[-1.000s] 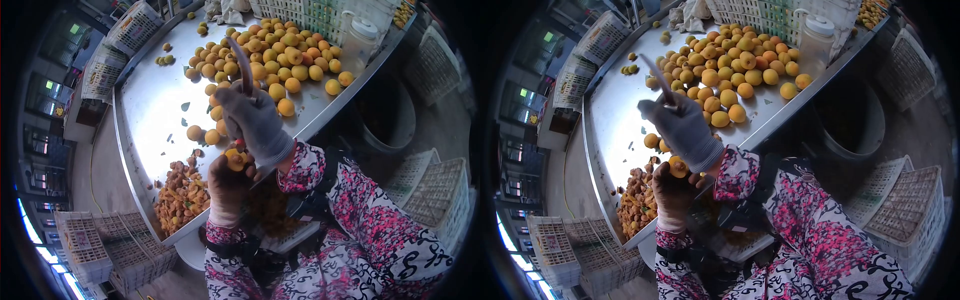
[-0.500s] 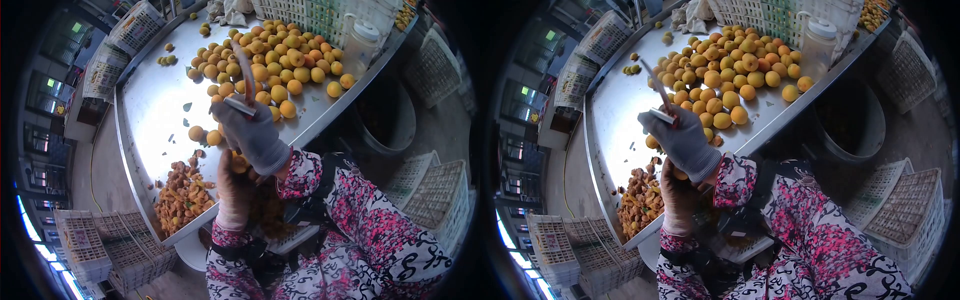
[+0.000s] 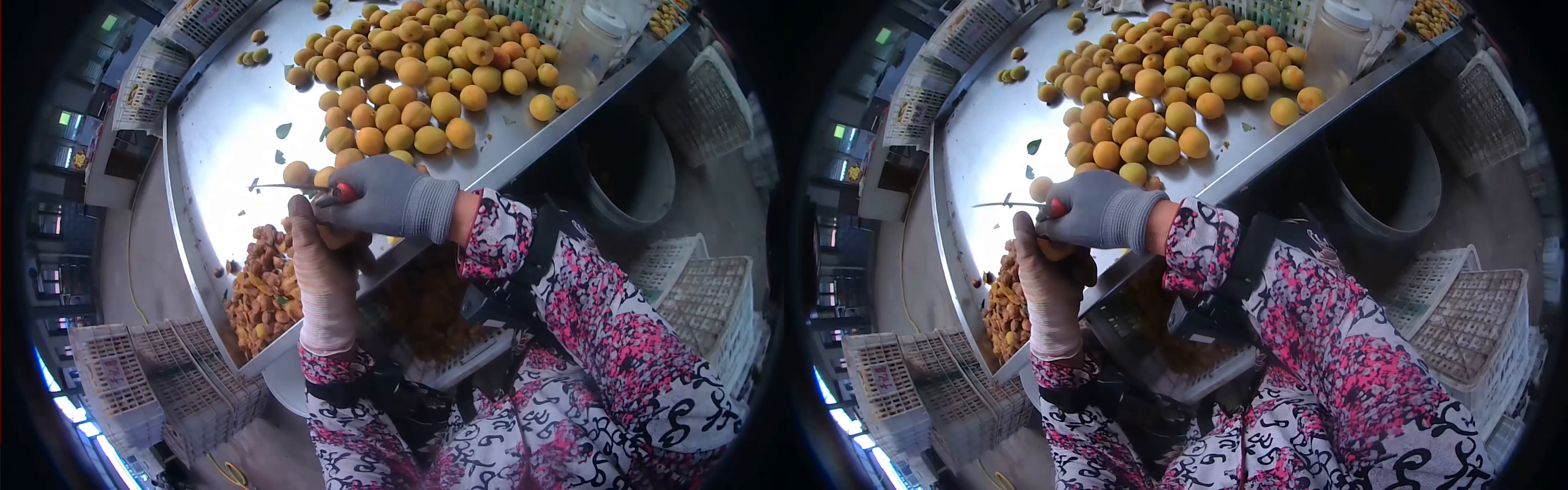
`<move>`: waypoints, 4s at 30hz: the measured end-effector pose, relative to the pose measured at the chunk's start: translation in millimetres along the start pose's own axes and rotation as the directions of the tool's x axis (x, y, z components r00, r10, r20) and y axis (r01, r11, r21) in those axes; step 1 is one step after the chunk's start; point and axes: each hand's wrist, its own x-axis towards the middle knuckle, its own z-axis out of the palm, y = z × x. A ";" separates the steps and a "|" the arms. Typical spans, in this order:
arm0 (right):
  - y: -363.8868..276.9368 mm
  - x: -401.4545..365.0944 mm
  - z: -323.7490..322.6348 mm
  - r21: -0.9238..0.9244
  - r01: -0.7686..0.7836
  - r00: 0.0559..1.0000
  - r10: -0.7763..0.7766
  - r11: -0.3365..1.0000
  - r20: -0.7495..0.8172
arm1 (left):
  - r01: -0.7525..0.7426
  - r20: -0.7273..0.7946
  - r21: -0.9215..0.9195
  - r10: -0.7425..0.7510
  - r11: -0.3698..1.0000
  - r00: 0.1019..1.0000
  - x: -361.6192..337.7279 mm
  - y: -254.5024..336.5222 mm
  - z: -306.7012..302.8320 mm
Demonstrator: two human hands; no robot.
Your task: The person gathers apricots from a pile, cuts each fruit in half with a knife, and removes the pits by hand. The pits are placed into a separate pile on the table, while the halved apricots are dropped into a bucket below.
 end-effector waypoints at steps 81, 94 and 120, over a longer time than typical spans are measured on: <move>-9.7 8.1 -8.9 0.963 0.268 0.915 0.305 0.022 -0.262 | 0.455 0.349 -0.410 -0.325 0.790 0.879 -1.8 -13.5 10.3; -19.8 4.6 -13.0 0.924 0.339 0.874 0.304 0.175 -0.378 | 0.339 0.243 -0.354 -0.264 0.872 0.933 -1.3 -16.0 16.5; -21.0 1.5 -1.4 0.982 0.182 0.963 0.191 0.057 -0.189 | 0.344 0.130 -0.276 -0.320 0.898 0.939 -4.5 -13.7 11.9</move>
